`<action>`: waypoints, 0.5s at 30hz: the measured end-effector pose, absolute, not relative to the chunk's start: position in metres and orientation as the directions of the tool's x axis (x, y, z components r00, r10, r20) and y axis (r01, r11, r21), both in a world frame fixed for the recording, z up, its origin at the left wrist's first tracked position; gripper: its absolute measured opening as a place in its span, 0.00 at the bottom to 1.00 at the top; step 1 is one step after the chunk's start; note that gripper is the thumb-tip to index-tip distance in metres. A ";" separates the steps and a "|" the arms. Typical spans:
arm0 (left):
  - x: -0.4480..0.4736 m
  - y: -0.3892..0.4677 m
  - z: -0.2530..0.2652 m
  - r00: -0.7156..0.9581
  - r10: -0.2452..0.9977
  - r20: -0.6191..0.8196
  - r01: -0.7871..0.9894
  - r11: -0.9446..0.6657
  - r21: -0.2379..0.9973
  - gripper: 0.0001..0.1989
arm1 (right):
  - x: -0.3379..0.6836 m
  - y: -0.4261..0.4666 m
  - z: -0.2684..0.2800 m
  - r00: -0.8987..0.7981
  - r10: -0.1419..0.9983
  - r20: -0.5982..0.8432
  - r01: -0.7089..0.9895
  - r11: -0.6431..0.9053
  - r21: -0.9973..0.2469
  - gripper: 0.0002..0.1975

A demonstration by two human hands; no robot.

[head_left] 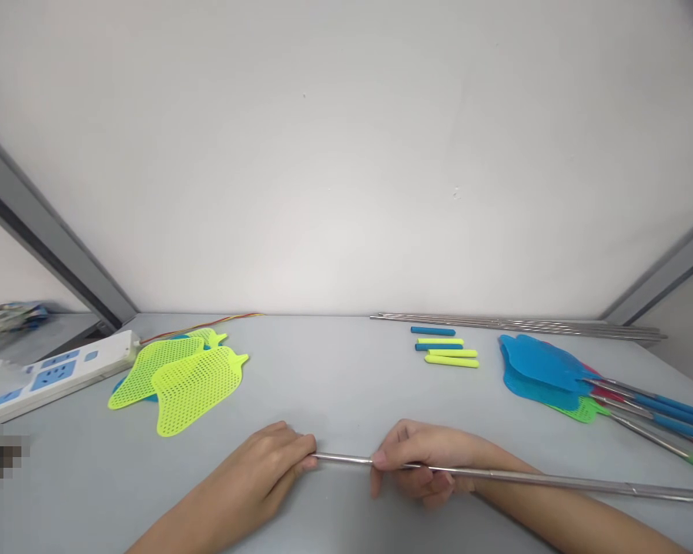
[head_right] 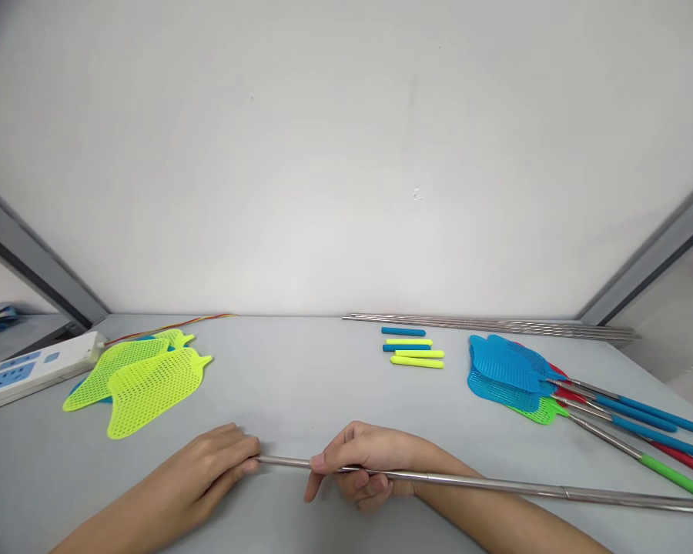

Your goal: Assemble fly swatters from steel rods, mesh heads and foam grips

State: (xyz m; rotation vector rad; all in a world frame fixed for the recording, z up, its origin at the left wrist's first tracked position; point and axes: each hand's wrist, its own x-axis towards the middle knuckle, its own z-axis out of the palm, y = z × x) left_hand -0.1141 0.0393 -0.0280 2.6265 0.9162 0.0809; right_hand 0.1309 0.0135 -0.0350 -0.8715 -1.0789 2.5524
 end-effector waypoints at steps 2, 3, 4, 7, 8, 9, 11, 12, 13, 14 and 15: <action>-0.114 0.039 -0.028 0.785 0.616 -0.069 0.598 -0.723 0.345 0.13 | 0.131 0.013 -0.035 -0.793 0.429 -0.432 0.014 -0.697 -0.717 0.13; -0.114 0.039 -0.028 0.785 0.616 -0.069 0.598 -0.723 0.345 0.13 | 0.131 0.013 -0.035 -0.793 0.429 -0.432 0.015 -0.696 -0.718 0.13; -0.114 0.039 -0.028 0.786 0.614 -0.069 0.596 -0.725 0.346 0.13 | 0.131 0.013 -0.036 -0.793 0.430 -0.432 0.015 -0.694 -0.720 0.13; -0.114 0.039 -0.028 0.791 0.609 -0.059 0.588 -0.731 0.346 0.13 | 0.132 0.014 -0.035 -0.792 0.428 -0.435 0.017 -0.697 -0.717 0.13; -0.114 0.038 -0.028 0.793 0.607 -0.052 0.585 -0.734 0.345 0.13 | 0.132 0.015 -0.035 -0.794 0.425 -0.436 0.017 -0.700 -0.714 0.13; -0.114 0.038 -0.028 0.793 0.608 -0.042 0.582 -0.736 0.344 0.13 | 0.132 0.015 -0.035 -0.795 0.422 -0.436 0.018 -0.702 -0.712 0.13; -0.114 0.039 -0.028 0.792 0.610 -0.028 0.579 -0.736 0.350 0.13 | 0.131 0.015 -0.035 -0.798 0.419 -0.434 0.015 -0.705 -0.709 0.13; -0.114 0.039 -0.028 0.790 0.612 -0.026 0.580 -0.733 0.355 0.13 | 0.131 0.015 -0.035 -0.798 0.420 -0.431 0.012 -0.705 -0.709 0.13; -0.114 0.039 -0.028 0.788 0.615 -0.026 0.582 -0.730 0.358 0.13 | 0.131 0.015 -0.035 -0.798 0.424 -0.428 0.008 -0.703 -0.711 0.13; -0.114 0.039 -0.028 0.787 0.616 -0.028 0.583 -0.728 0.360 0.13 | 0.131 0.015 -0.036 -0.797 0.428 -0.426 0.004 -0.701 -0.713 0.13; -0.114 0.039 -0.028 0.788 0.615 -0.028 0.582 -0.728 0.362 0.13 | 0.131 0.015 -0.036 -0.796 0.432 -0.423 0.001 -0.699 -0.715 0.13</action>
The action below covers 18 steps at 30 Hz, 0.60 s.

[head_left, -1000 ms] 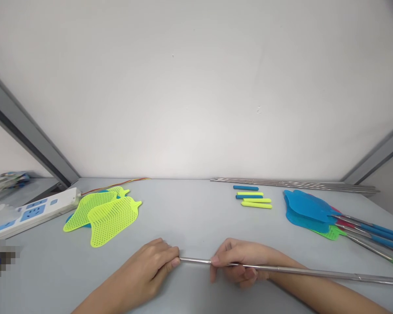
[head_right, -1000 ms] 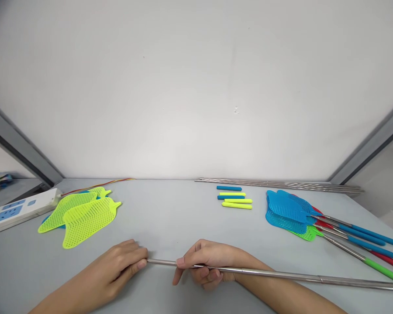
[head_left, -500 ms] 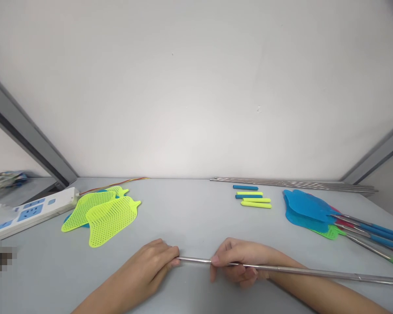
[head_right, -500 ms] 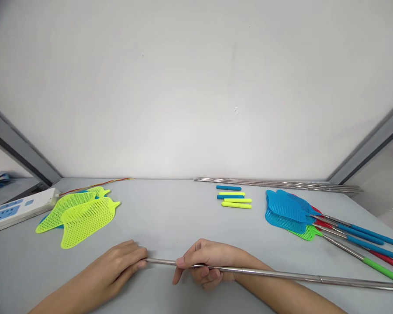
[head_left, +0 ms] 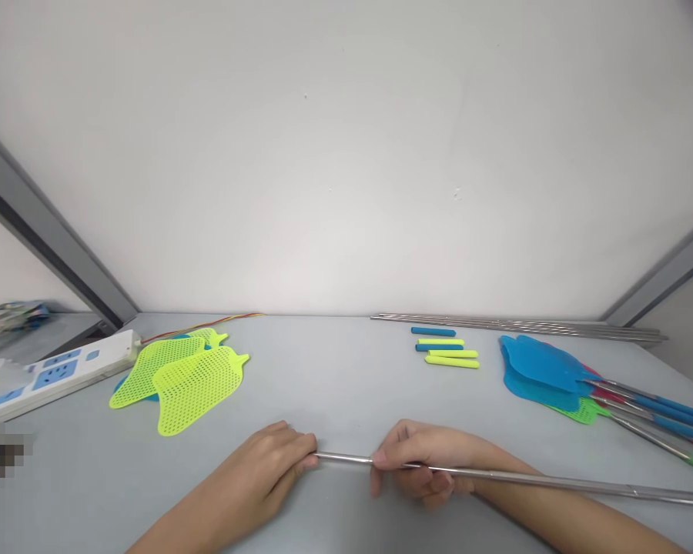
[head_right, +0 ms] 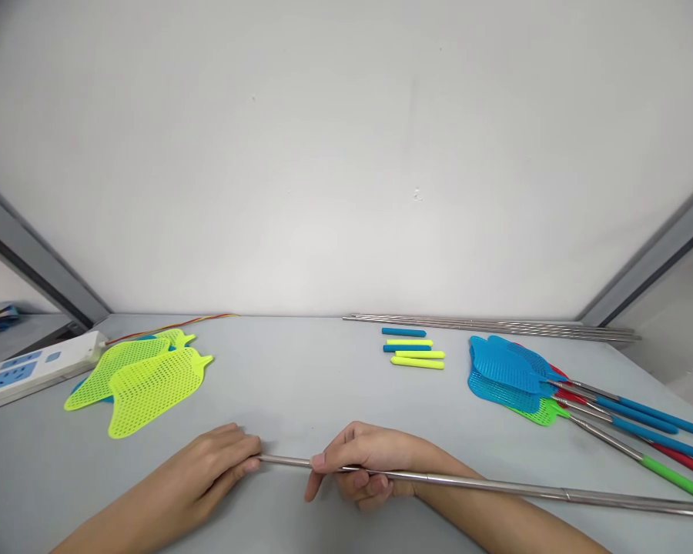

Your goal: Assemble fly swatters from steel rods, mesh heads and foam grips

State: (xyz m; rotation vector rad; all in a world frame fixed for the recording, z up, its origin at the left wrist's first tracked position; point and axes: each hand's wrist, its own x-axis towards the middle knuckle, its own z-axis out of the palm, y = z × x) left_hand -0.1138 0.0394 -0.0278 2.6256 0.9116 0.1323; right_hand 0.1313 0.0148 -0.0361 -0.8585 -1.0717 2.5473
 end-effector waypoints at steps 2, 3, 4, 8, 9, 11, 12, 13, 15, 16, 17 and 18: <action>-0.114 0.039 -0.028 0.791 0.612 -0.022 0.577 -0.732 0.362 0.13 | 0.131 0.015 -0.037 -0.797 0.432 -0.422 0.000 -0.699 -0.715 0.13; -0.114 0.039 -0.028 0.791 0.611 -0.018 0.575 -0.734 0.361 0.13 | 0.131 0.015 -0.037 -0.798 0.430 -0.422 0.001 -0.699 -0.715 0.13; -0.114 0.039 -0.028 0.792 0.611 -0.015 0.574 -0.735 0.361 0.13 | 0.131 0.015 -0.037 -0.799 0.428 -0.421 0.003 -0.699 -0.715 0.13; -0.114 0.040 -0.028 0.787 0.616 -0.031 0.584 -0.730 0.355 0.13 | 0.131 0.015 -0.038 -0.806 0.421 -0.417 0.004 -0.699 -0.715 0.13; -0.114 0.040 -0.028 0.788 0.615 -0.036 0.586 -0.729 0.355 0.13 | 0.131 0.016 -0.037 -0.807 0.420 -0.416 0.003 -0.701 -0.713 0.13; -0.114 0.040 -0.028 0.789 0.614 -0.036 0.584 -0.729 0.357 0.13 | 0.132 0.016 -0.037 -0.806 0.418 -0.419 0.005 -0.703 -0.711 0.13; -0.113 0.040 -0.028 0.790 0.612 -0.033 0.581 -0.731 0.358 0.13 | 0.132 0.016 -0.037 -0.805 0.419 -0.420 0.005 -0.703 -0.711 0.13; -0.113 0.040 -0.028 0.791 0.611 -0.029 0.579 -0.732 0.359 0.14 | 0.132 0.016 -0.036 -0.803 0.421 -0.421 0.006 -0.702 -0.712 0.13; -0.113 0.040 -0.028 0.789 0.613 -0.032 0.581 -0.730 0.360 0.13 | 0.132 0.016 -0.036 -0.801 0.424 -0.424 0.007 -0.701 -0.713 0.13; -0.114 0.040 -0.028 0.789 0.614 -0.038 0.584 -0.728 0.360 0.13 | 0.132 0.016 -0.036 -0.800 0.425 -0.424 0.007 -0.700 -0.714 0.13; -0.114 0.040 -0.028 0.787 0.615 -0.046 0.587 -0.725 0.359 0.13 | 0.132 0.016 -0.036 -0.799 0.426 -0.425 0.007 -0.699 -0.715 0.13; -0.114 0.040 -0.029 0.786 0.616 -0.052 0.591 -0.723 0.357 0.13 | 0.132 0.016 -0.036 -0.798 0.426 -0.426 0.007 -0.700 -0.714 0.13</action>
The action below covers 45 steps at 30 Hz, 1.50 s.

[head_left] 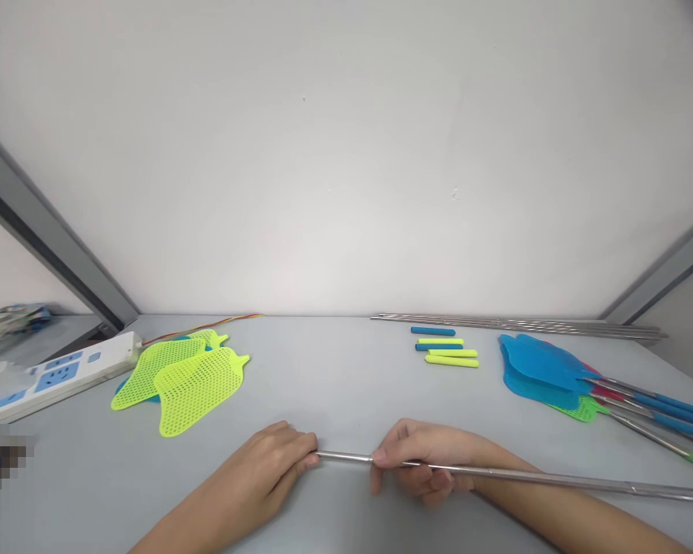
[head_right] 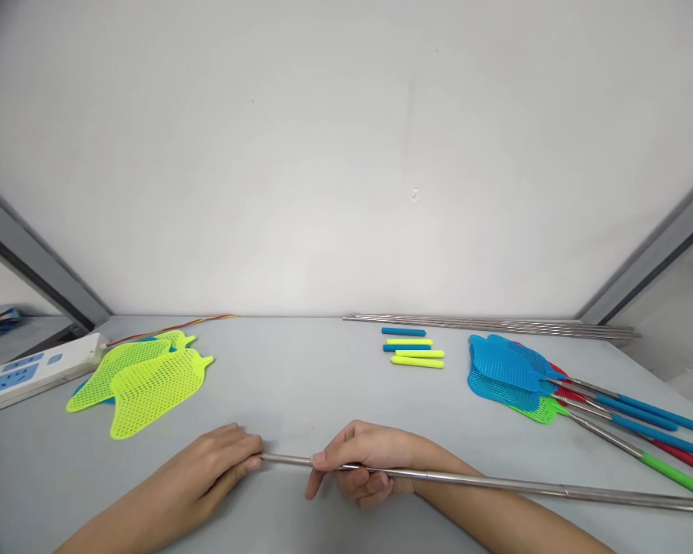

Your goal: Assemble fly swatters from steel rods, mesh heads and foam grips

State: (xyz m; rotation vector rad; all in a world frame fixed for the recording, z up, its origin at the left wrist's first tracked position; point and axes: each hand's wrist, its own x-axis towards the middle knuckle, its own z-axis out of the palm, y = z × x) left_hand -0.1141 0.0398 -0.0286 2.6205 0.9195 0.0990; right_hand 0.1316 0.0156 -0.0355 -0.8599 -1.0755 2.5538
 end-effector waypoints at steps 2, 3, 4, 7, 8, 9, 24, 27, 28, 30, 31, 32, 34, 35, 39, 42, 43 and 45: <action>-0.114 0.040 -0.029 0.786 0.616 -0.057 0.593 -0.724 0.351 0.13 | 0.131 0.016 -0.035 -0.799 0.423 -0.428 0.007 -0.704 -0.710 0.13; -0.114 0.040 -0.029 0.787 0.614 -0.057 0.592 -0.727 0.347 0.13 | 0.131 0.015 -0.035 -0.800 0.421 -0.428 0.008 -0.705 -0.709 0.13; -0.114 0.040 -0.029 0.789 0.612 -0.057 0.591 -0.730 0.343 0.13 | 0.131 0.015 -0.035 -0.800 0.420 -0.428 0.007 -0.707 -0.707 0.13; -0.114 0.041 -0.029 0.794 0.606 -0.054 0.586 -0.738 0.336 0.13 | 0.131 0.015 -0.035 -0.798 0.422 -0.430 0.009 -0.706 -0.709 0.13; -0.114 0.041 -0.029 0.795 0.604 -0.053 0.584 -0.740 0.333 0.13 | 0.131 0.014 -0.034 -0.797 0.423 -0.431 0.010 -0.704 -0.710 0.13; -0.114 0.040 -0.029 0.797 0.601 -0.051 0.582 -0.744 0.329 0.13 | 0.131 0.014 -0.034 -0.797 0.422 -0.432 0.013 -0.703 -0.711 0.13; -0.111 0.035 -0.032 0.838 0.546 0.000 0.535 -0.821 0.197 0.11 | 0.131 0.014 -0.035 -0.810 0.405 -0.424 0.024 -0.700 -0.714 0.14; -0.109 0.032 -0.033 0.841 0.541 0.003 0.531 -0.827 0.186 0.11 | 0.132 0.014 -0.034 -0.812 0.402 -0.424 0.027 -0.699 -0.715 0.14; -0.109 0.032 -0.034 0.842 0.539 0.005 0.529 -0.828 0.187 0.11 | 0.132 0.014 -0.034 -0.814 0.398 -0.423 0.029 -0.700 -0.714 0.14; -0.107 0.030 -0.035 0.844 0.536 0.013 0.524 -0.830 0.192 0.10 | 0.131 0.014 -0.033 -0.816 0.395 -0.422 0.031 -0.699 -0.715 0.13; -0.107 0.029 -0.035 0.845 0.535 0.017 0.522 -0.830 0.194 0.10 | 0.131 0.014 -0.032 -0.817 0.394 -0.421 0.033 -0.697 -0.716 0.13; -0.106 0.028 -0.035 0.846 0.533 0.020 0.520 -0.832 0.194 0.11 | 0.131 0.014 -0.032 -0.817 0.392 -0.423 0.038 -0.695 -0.718 0.13; -0.104 0.027 -0.034 0.848 0.529 0.029 0.514 -0.835 0.195 0.11 | 0.131 0.014 -0.032 -0.814 0.394 -0.428 0.048 -0.688 -0.724 0.13; -0.104 0.026 -0.034 0.849 0.527 0.033 0.511 -0.837 0.196 0.11 | 0.130 0.013 -0.032 -0.811 0.397 -0.430 0.052 -0.684 -0.728 0.13; -0.102 0.024 -0.033 0.845 0.533 0.029 0.516 -0.830 0.211 0.11 | 0.130 0.012 -0.032 -0.803 0.410 -0.433 0.060 -0.667 -0.743 0.14; -0.102 0.024 -0.033 0.841 0.542 0.010 0.524 -0.817 0.240 0.11 | 0.130 0.011 -0.032 -0.797 0.417 -0.436 0.067 -0.658 -0.750 0.14; -0.102 0.024 -0.033 0.839 0.544 0.010 0.524 -0.813 0.254 0.11 | 0.130 0.011 -0.032 -0.796 0.419 -0.437 0.069 -0.655 -0.752 0.14; -0.102 0.025 -0.032 0.834 0.551 0.008 0.527 -0.802 0.282 0.11 | 0.129 0.011 -0.033 -0.793 0.425 -0.437 0.066 -0.653 -0.755 0.14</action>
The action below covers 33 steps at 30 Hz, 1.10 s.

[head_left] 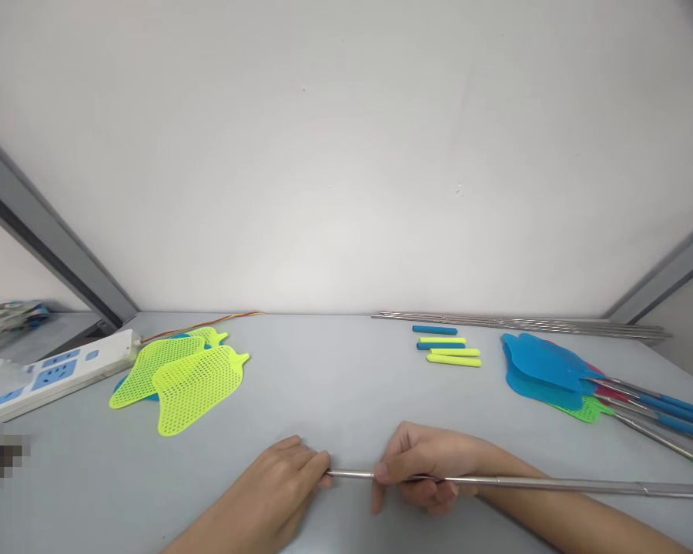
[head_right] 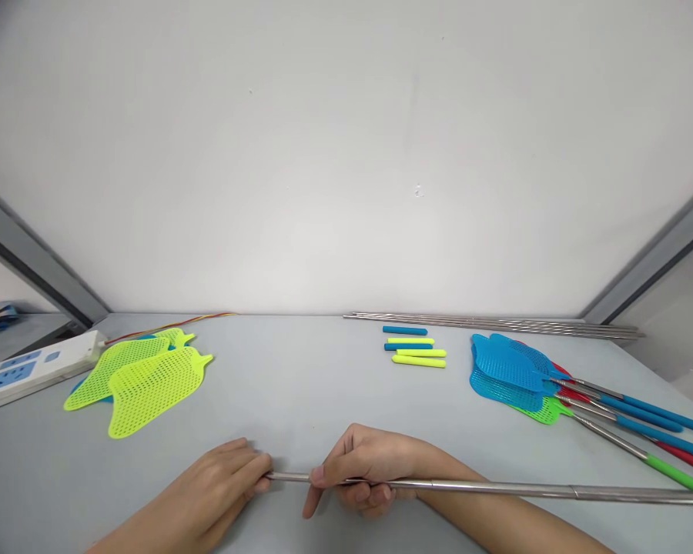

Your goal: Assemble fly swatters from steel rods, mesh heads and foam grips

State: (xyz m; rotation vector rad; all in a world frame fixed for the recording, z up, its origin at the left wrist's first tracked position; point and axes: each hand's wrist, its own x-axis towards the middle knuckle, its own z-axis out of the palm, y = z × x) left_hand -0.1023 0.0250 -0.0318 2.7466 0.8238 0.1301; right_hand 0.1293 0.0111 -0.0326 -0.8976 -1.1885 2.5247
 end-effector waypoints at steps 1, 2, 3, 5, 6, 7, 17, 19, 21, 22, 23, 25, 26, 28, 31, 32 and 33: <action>-0.103 0.026 -0.031 0.832 0.555 0.005 0.529 -0.796 0.293 0.11 | 0.129 0.011 -0.033 -0.790 0.431 -0.435 0.061 -0.651 -0.756 0.14; -0.103 0.026 -0.031 0.830 0.558 -0.001 0.532 -0.791 0.302 0.12 | 0.129 0.011 -0.033 -0.788 0.437 -0.433 0.056 -0.649 -0.759 0.14; -0.103 0.027 -0.030 0.826 0.564 -0.008 0.538 -0.785 0.307 0.12 | 0.129 0.011 -0.033 -0.787 0.443 -0.430 0.052 -0.647 -0.761 0.14; -0.104 0.028 -0.029 0.819 0.573 -0.027 0.551 -0.773 0.315 0.12 | 0.128 0.011 -0.034 -0.785 0.450 -0.425 0.047 -0.642 -0.766 0.14; -0.104 0.028 -0.029 0.815 0.579 -0.034 0.558 -0.766 0.320 0.12 | 0.128 0.011 -0.033 -0.785 0.451 -0.424 0.048 -0.639 -0.767 0.14; -0.104 0.029 -0.028 0.810 0.585 -0.041 0.564 -0.759 0.325 0.12 | 0.128 0.011 -0.033 -0.786 0.450 -0.424 0.048 -0.639 -0.768 0.14; -0.107 0.034 -0.022 0.809 0.587 -0.031 0.552 -0.740 0.384 0.14 | 0.128 0.012 -0.032 -0.779 0.442 -0.445 0.061 -0.653 -0.755 0.15; -0.107 0.035 -0.021 0.806 0.589 -0.056 0.563 -0.734 0.379 0.13 | 0.128 0.013 -0.032 -0.778 0.442 -0.447 0.057 -0.657 -0.751 0.15; -0.107 0.035 -0.020 0.800 0.595 -0.078 0.578 -0.728 0.369 0.13 | 0.128 0.013 -0.032 -0.779 0.443 -0.443 0.050 -0.661 -0.749 0.15; -0.107 0.035 -0.020 0.799 0.595 -0.081 0.579 -0.728 0.367 0.13 | 0.128 0.012 -0.032 -0.780 0.445 -0.439 0.045 -0.661 -0.749 0.15; -0.107 0.036 -0.019 0.800 0.595 -0.076 0.577 -0.730 0.366 0.13 | 0.128 0.012 -0.032 -0.782 0.446 -0.436 0.041 -0.661 -0.749 0.15; -0.107 0.036 -0.019 0.802 0.594 -0.061 0.571 -0.732 0.371 0.13 | 0.128 0.012 -0.033 -0.783 0.445 -0.433 0.036 -0.664 -0.747 0.15; -0.108 0.036 -0.019 0.802 0.595 -0.059 0.570 -0.731 0.375 0.13 | 0.128 0.012 -0.033 -0.784 0.445 -0.432 0.034 -0.665 -0.746 0.15; -0.109 0.037 -0.019 0.793 0.606 -0.067 0.581 -0.719 0.380 0.13 | 0.128 0.012 -0.034 -0.786 0.443 -0.431 0.032 -0.667 -0.744 0.15; -0.110 0.039 -0.019 0.778 0.624 -0.078 0.600 -0.700 0.386 0.12 | 0.128 0.013 -0.034 -0.788 0.440 -0.430 0.030 -0.671 -0.741 0.15; -0.111 0.039 -0.019 0.777 0.625 -0.076 0.600 -0.699 0.388 0.12 | 0.128 0.013 -0.034 -0.789 0.438 -0.430 0.029 -0.673 -0.739 0.15; -0.111 0.040 -0.019 0.777 0.625 -0.073 0.599 -0.699 0.389 0.12 | 0.128 0.013 -0.034 -0.791 0.435 -0.431 0.028 -0.677 -0.736 0.15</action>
